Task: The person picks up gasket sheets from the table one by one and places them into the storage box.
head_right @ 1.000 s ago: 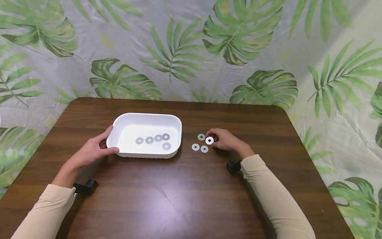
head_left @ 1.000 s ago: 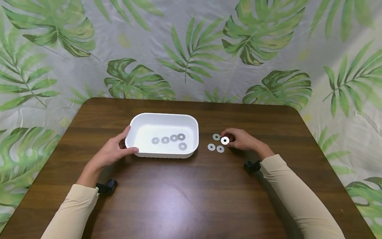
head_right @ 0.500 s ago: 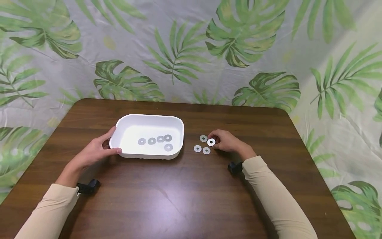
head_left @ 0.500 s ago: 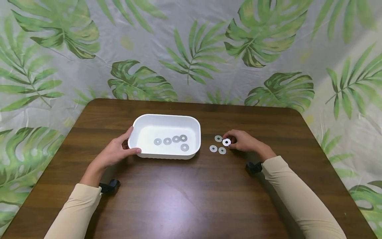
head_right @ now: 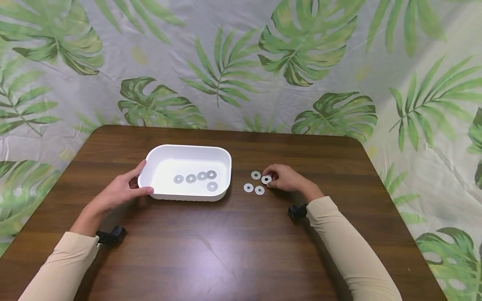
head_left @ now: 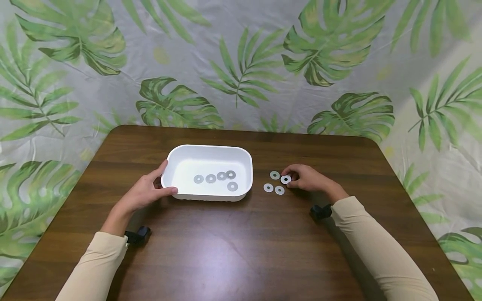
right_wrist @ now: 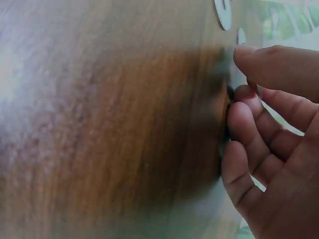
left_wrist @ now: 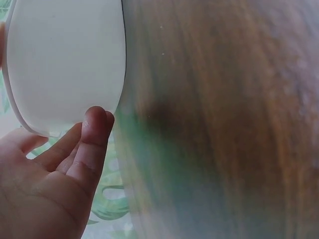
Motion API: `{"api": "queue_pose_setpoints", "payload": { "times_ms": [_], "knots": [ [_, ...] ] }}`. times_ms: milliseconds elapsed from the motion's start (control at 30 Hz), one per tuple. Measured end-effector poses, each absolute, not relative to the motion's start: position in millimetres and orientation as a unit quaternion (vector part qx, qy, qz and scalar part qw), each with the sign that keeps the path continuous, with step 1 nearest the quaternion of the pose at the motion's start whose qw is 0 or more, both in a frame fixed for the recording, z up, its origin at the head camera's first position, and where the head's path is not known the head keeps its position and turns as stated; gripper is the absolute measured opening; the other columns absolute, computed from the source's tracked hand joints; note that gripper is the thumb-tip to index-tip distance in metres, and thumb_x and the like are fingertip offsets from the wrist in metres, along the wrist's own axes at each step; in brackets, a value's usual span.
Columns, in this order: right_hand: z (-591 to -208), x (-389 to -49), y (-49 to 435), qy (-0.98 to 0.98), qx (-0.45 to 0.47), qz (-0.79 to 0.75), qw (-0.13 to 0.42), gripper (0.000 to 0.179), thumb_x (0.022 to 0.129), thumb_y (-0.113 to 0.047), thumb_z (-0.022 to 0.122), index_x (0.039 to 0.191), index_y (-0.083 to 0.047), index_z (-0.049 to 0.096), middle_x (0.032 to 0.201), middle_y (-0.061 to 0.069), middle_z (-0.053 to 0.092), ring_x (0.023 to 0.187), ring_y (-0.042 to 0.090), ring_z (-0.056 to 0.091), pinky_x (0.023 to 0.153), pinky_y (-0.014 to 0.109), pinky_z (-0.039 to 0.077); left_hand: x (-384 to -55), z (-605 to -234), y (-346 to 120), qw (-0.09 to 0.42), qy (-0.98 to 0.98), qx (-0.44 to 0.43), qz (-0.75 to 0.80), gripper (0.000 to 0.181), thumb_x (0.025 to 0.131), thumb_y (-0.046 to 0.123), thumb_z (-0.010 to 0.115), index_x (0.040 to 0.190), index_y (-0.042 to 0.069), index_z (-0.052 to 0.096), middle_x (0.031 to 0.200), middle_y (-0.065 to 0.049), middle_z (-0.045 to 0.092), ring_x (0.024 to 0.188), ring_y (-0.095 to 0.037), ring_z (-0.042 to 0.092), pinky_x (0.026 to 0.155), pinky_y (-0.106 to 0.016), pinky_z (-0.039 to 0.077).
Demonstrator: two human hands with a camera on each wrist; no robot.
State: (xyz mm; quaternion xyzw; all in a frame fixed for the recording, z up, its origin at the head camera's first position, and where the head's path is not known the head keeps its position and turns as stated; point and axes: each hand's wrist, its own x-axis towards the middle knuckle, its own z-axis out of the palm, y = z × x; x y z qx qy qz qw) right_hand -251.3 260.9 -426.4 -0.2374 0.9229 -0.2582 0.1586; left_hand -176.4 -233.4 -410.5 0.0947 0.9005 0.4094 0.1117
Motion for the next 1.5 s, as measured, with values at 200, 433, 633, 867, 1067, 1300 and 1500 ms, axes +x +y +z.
{"api": "queue_pose_setpoints", "payload": {
  "times_ms": [200, 433, 633, 867, 1067, 1300, 1500],
  "knots": [
    [-421, -253, 263, 0.919, -0.233, -0.270, 0.166, 0.031, 0.088, -0.006, 0.070, 0.119, -0.002, 0.066, 0.104, 0.011, 0.069, 0.088, 0.018, 0.059, 0.079, 0.034, 0.047, -176, -411, -234, 0.109, 0.902, 0.094, 0.407, 0.101, 0.087, 0.037, 0.076, 0.160, 0.008, 0.012, 0.157, -0.027, 0.033, 0.126, -0.032, 0.053, 0.085, -0.010, 0.038],
    [-412, -253, 258, 0.922, -0.231, -0.274, 0.148, 0.032, 0.088, -0.006, 0.071, 0.120, -0.004, 0.066, 0.104, 0.010, 0.069, 0.092, 0.020, 0.060, 0.080, 0.035, 0.047, -174, -411, -235, 0.110, 0.909, 0.090, 0.392, 0.102, 0.086, 0.040, 0.076, 0.160, 0.009, 0.012, 0.159, -0.026, 0.030, 0.130, -0.033, 0.049, 0.094, -0.027, 0.042],
    [-395, -256, 251, 0.923, -0.218, -0.282, 0.143, 0.034, 0.090, -0.007, 0.070, 0.123, -0.005, 0.065, 0.110, 0.011, 0.069, 0.100, 0.026, 0.064, 0.081, 0.037, 0.051, -174, -411, -235, 0.108, 0.910, 0.091, 0.389, 0.102, 0.086, 0.040, 0.076, 0.160, 0.010, 0.012, 0.159, -0.026, 0.031, 0.130, -0.032, 0.049, 0.093, -0.023, 0.041],
    [-380, -265, 239, 0.921, -0.232, -0.289, 0.123, 0.037, 0.090, -0.006, 0.069, 0.127, -0.003, 0.064, 0.113, 0.014, 0.068, 0.101, 0.028, 0.065, 0.081, 0.039, 0.052, -173, -408, -234, 0.112, 0.911, 0.087, 0.388, 0.102, 0.086, 0.040, 0.076, 0.160, 0.009, 0.011, 0.160, -0.026, 0.029, 0.134, -0.034, 0.046, 0.101, -0.043, 0.041],
    [-370, -270, 227, 0.918, -0.237, -0.303, 0.098, 0.038, 0.090, -0.003, 0.068, 0.127, -0.004, 0.064, 0.109, 0.015, 0.068, 0.097, 0.027, 0.063, 0.081, 0.037, 0.050, -174, -407, -233, 0.113, 0.910, 0.085, 0.389, 0.103, 0.086, 0.041, 0.076, 0.160, 0.009, 0.012, 0.160, -0.025, 0.029, 0.131, -0.033, 0.047, 0.098, -0.037, 0.042],
    [-361, -275, 212, 0.917, -0.220, -0.316, 0.106, 0.038, 0.091, -0.005, 0.067, 0.128, -0.009, 0.064, 0.110, 0.011, 0.066, 0.100, 0.025, 0.061, 0.088, 0.039, 0.047, -176, -410, -234, 0.108, 0.901, 0.092, 0.410, 0.101, 0.087, 0.036, 0.076, 0.159, 0.008, 0.011, 0.158, -0.026, 0.031, 0.124, -0.032, 0.053, 0.083, -0.008, 0.038],
    [-356, -280, 199, 0.914, -0.232, -0.313, 0.111, 0.037, 0.093, -0.008, 0.067, 0.129, -0.009, 0.063, 0.114, 0.012, 0.066, 0.103, 0.025, 0.060, 0.090, 0.041, 0.047, -177, -411, -232, 0.107, 0.896, 0.096, 0.419, 0.100, 0.087, 0.034, 0.076, 0.159, 0.008, 0.012, 0.159, -0.026, 0.030, 0.123, -0.031, 0.054, 0.083, -0.007, 0.038]
  ]
}}
